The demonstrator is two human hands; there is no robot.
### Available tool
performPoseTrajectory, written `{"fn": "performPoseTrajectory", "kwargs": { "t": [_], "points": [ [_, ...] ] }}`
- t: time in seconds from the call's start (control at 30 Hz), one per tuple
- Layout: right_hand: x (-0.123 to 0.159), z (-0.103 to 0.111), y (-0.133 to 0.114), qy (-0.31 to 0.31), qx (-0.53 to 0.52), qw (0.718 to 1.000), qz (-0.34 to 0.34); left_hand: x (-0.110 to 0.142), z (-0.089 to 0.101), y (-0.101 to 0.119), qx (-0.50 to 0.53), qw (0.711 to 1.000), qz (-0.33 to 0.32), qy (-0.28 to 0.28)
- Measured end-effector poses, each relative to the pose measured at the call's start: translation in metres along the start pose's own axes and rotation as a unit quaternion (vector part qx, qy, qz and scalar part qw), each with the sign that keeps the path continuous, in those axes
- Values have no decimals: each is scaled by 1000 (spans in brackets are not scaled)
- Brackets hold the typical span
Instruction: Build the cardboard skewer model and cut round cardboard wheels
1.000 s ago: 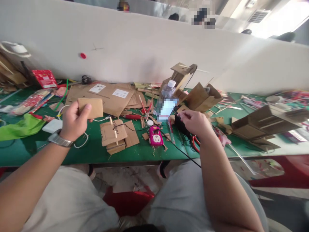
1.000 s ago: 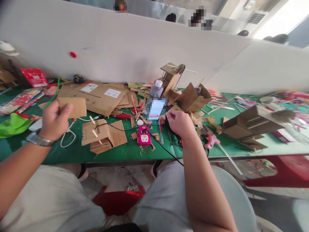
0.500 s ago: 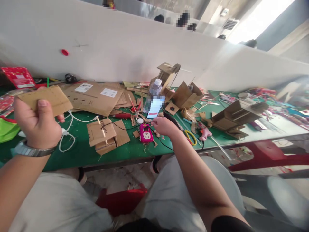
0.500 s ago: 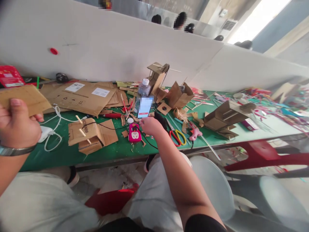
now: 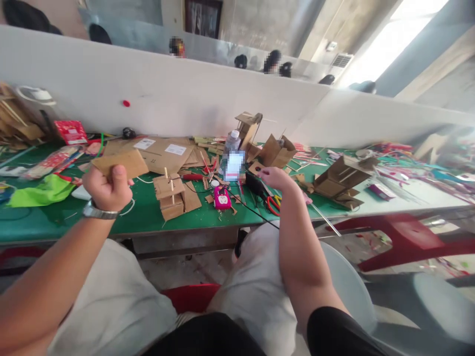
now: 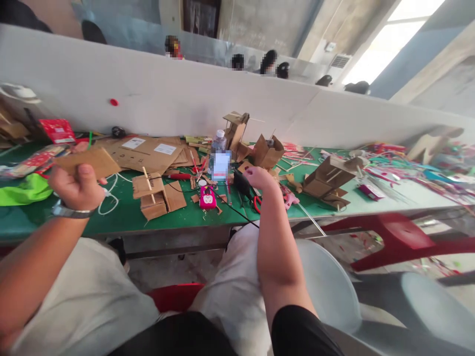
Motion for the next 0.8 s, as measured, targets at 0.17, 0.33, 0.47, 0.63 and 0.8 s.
{"fn": "performPoseTrajectory", "kwargs": {
  "t": [0.17, 0.33, 0.47, 0.63, 0.8],
  "points": [
    [12, -15, 27, -29, -32, 997, -65, 44, 5, 48, 16, 991, -133, -3],
    [7, -28, 10, 70, -61, 992, -91, 107, -14, 99, 134, 950, -202, -194],
    [22, -24, -3, 194, -91, 974, -68, 130, -19, 105, 126, 958, -143, -215],
    [61, -29, -19, 294, -139, 945, 23, 138, -21, 96, 124, 962, -38, -239],
    [80, -45, -60, 307, -180, 928, 113, 147, -27, 96, 157, 944, 50, -284]
  ]
}}
Point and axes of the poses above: each hand's wrist, its own x-axis away from the middle knuckle, its own z-axis out of the back of the hand, y = z × x, the point moved 2 cm from there along -x, towards the middle knuckle, and after that the axes turned 6 degrees about z, right-handed, at the moved point
